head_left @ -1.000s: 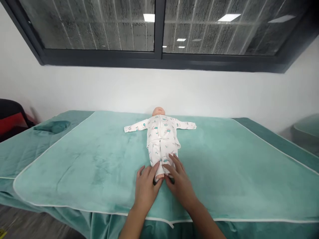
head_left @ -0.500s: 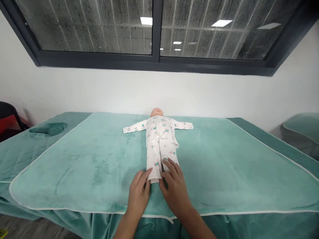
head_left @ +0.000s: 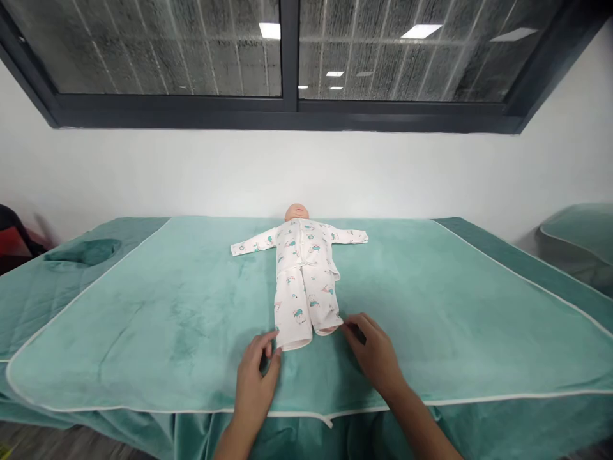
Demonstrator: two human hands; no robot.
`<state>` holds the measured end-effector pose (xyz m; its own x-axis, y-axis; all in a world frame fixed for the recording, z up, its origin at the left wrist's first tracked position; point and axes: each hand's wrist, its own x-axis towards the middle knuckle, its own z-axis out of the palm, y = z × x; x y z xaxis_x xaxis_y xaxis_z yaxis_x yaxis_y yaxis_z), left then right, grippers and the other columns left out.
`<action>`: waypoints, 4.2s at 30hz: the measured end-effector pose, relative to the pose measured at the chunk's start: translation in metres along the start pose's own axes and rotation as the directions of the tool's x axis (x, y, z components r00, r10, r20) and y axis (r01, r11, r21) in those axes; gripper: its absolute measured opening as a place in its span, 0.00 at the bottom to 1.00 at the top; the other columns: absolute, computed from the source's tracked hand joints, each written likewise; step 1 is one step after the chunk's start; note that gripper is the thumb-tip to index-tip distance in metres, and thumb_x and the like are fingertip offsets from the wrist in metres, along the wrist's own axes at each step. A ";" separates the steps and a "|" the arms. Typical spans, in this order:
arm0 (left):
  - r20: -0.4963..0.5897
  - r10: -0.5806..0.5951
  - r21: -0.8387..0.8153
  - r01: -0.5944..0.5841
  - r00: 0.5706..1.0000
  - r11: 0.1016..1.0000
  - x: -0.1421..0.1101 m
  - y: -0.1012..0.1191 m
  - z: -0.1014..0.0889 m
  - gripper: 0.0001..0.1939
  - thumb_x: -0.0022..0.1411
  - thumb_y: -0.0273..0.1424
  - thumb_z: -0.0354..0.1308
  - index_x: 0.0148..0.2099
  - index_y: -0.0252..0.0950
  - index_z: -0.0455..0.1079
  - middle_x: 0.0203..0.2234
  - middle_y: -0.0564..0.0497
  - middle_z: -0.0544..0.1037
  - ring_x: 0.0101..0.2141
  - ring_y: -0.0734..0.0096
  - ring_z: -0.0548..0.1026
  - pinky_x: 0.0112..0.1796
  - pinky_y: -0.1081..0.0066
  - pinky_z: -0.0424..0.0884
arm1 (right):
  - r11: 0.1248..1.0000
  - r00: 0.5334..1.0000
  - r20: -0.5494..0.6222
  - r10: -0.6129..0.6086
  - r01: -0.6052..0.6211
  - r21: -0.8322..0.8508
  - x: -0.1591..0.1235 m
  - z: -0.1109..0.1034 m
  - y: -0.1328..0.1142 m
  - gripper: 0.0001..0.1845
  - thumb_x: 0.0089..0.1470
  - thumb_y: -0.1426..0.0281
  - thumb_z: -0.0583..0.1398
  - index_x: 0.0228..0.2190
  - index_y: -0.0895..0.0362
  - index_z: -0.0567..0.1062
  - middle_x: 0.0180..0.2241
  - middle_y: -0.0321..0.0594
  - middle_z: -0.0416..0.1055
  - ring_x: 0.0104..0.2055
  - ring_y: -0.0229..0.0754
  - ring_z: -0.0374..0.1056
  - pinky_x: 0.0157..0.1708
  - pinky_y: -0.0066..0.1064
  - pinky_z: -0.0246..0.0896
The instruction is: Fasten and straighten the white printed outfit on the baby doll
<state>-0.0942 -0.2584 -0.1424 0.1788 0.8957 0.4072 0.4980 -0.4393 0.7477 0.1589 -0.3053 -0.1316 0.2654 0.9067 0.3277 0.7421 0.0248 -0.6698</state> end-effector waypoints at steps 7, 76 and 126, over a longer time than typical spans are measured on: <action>-0.004 0.000 0.017 0.000 1.000 1.000 0.002 -0.001 0.008 0.13 0.64 0.38 0.55 0.47 0.37 0.69 0.27 0.54 0.69 0.30 0.70 0.70 0.36 0.68 0.69 | 0.999 0.999 -0.014 -0.031 0.031 -0.029 -0.001 0.011 -0.014 0.08 0.60 0.64 0.55 0.34 0.55 0.70 0.30 0.37 0.68 0.31 0.40 0.63 0.32 0.31 0.57; -0.015 -0.172 0.061 0.172 0.985 0.983 0.130 -0.003 0.039 0.17 0.69 0.41 0.46 0.48 0.39 0.69 0.42 0.47 0.78 0.45 0.60 0.75 0.47 0.58 0.69 | 0.991 0.992 -0.026 0.125 -0.123 0.046 0.130 0.036 -0.009 0.28 0.65 0.55 0.44 0.61 0.48 0.65 0.51 0.41 0.74 0.52 0.54 0.70 0.50 0.47 0.64; -0.180 0.023 0.163 0.007 0.983 0.987 0.130 -0.026 0.052 0.16 0.54 0.17 0.46 0.40 0.40 0.66 0.37 0.49 0.74 0.41 0.61 0.72 0.44 0.62 0.68 | 0.827 0.887 0.092 -0.453 0.457 -0.327 0.203 0.049 -0.058 0.21 0.63 0.69 0.50 0.55 0.61 0.69 0.58 0.48 0.66 0.60 0.50 0.59 0.56 0.41 0.55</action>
<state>-0.0396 -0.1269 -0.1365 0.0344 0.8584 0.5118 0.6312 -0.4157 0.6548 0.1403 -0.1020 -0.0588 -0.1579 0.8316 0.5325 0.9366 0.2970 -0.1862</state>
